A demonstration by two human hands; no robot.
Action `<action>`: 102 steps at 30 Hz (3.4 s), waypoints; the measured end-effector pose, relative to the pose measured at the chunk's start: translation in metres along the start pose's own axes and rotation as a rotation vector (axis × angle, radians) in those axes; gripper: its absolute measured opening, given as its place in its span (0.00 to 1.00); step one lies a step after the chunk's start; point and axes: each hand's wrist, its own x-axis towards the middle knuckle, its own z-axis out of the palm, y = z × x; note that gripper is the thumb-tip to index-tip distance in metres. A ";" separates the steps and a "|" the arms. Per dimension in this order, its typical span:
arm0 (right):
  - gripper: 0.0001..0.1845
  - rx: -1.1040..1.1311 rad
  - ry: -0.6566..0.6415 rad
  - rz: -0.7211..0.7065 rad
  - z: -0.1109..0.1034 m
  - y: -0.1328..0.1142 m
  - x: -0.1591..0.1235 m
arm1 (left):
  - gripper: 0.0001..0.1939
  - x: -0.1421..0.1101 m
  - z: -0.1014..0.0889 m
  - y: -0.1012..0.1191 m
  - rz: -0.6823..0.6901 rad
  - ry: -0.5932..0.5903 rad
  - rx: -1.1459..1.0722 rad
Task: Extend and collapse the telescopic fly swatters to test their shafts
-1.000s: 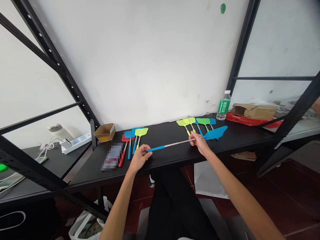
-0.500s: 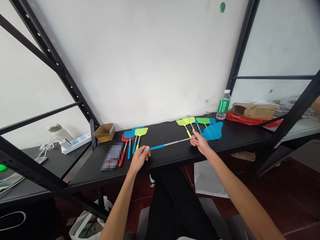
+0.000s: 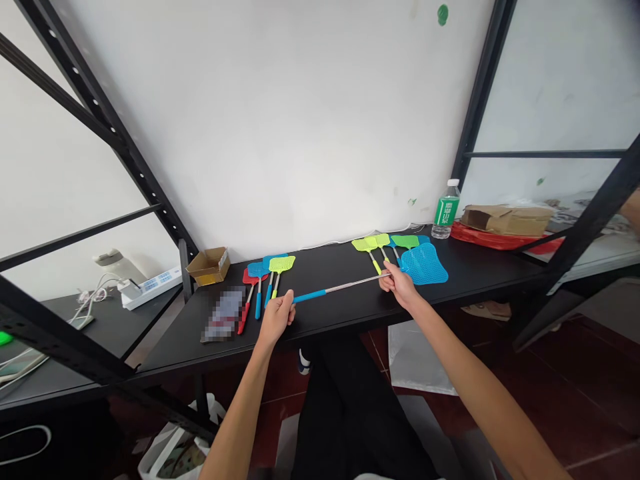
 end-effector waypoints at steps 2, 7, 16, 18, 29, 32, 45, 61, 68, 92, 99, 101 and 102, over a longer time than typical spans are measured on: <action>0.36 0.006 0.000 -0.004 -0.001 0.001 0.000 | 0.30 0.000 0.001 0.000 -0.005 0.007 -0.006; 0.35 0.036 0.014 0.003 -0.001 -0.001 0.000 | 0.30 0.000 0.001 0.000 -0.011 -0.007 -0.044; 0.34 -0.004 -0.019 -0.009 -0.001 -0.002 -0.003 | 0.18 -0.006 0.001 0.012 0.038 -0.154 -0.004; 0.34 -0.059 -0.089 -0.021 -0.001 -0.002 -0.004 | 0.20 -0.006 0.000 0.012 0.046 -0.167 0.024; 0.36 -0.100 -0.109 -0.012 0.003 -0.005 -0.004 | 0.22 -0.006 0.001 0.013 0.067 -0.190 0.048; 0.36 -0.125 -0.107 -0.019 0.003 -0.007 -0.005 | 0.26 -0.005 0.002 0.013 0.080 -0.183 0.080; 0.35 -0.114 -0.130 -0.023 -0.001 -0.002 -0.003 | 0.30 -0.005 0.003 0.011 0.025 -0.183 0.104; 0.28 -0.036 -0.062 0.000 0.000 -0.002 -0.003 | 0.19 -0.004 0.000 0.012 0.072 -0.126 -0.015; 0.31 -0.149 -0.127 0.009 -0.001 -0.001 -0.005 | 0.20 -0.007 0.001 0.015 0.115 -0.135 0.114; 0.38 -0.503 -0.412 -0.033 -0.001 0.001 -0.004 | 0.17 -0.016 0.023 0.010 0.489 -0.088 0.845; 0.37 -0.468 -0.377 -0.003 -0.002 0.004 -0.002 | 0.16 -0.020 0.024 0.018 0.431 -0.167 0.831; 0.37 -0.464 -0.376 0.006 -0.003 0.004 -0.003 | 0.15 -0.020 0.023 0.020 0.420 -0.177 0.811; 0.37 -0.465 -0.377 0.005 -0.003 0.004 -0.003 | 0.15 -0.021 0.023 0.020 0.412 -0.178 0.811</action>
